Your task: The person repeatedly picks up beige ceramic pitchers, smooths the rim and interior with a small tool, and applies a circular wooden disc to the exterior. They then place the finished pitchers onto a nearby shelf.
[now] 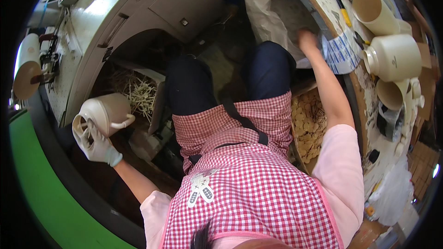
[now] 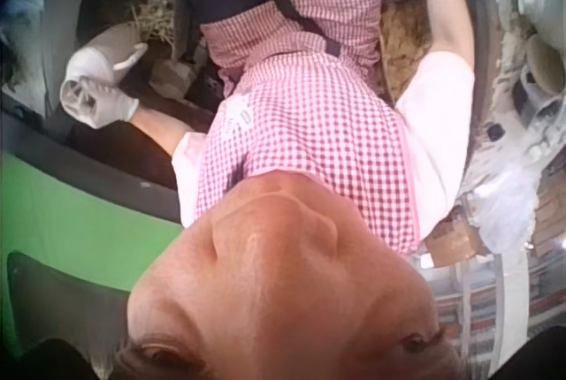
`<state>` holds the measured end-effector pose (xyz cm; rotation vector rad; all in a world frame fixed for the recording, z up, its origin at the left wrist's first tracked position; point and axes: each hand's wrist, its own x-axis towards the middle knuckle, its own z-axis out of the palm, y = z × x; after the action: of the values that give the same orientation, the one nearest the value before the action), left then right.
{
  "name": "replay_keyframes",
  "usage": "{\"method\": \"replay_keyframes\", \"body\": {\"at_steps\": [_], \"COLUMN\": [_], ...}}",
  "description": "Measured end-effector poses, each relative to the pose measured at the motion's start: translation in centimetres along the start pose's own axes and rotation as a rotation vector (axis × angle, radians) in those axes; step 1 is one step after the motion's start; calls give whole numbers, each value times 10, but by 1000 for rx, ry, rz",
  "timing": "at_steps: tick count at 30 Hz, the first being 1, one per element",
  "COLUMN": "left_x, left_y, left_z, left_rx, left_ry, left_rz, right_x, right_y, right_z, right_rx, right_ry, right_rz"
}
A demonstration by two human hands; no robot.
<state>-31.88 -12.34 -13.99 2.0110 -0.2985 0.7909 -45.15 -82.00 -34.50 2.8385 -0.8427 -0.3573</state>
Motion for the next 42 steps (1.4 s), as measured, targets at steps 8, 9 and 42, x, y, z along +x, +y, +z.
{"method": "replay_keyframes", "body": {"at_steps": [8, 9, 42], "left_x": [7, 8, -82], "left_y": [12, 13, 74], "left_z": [2, 3, 12], "left_rx": [452, 603, 165], "left_ry": [72, 37, -165], "left_rz": [-28, 251, 118], "right_x": [42, 39, -223], "right_y": [52, 55, -247], "right_z": [90, 89, -376], "right_rx": [-164, -274, 1946], "right_ry": [-36, -11, 725], "right_rz": [-43, -43, -960]}}
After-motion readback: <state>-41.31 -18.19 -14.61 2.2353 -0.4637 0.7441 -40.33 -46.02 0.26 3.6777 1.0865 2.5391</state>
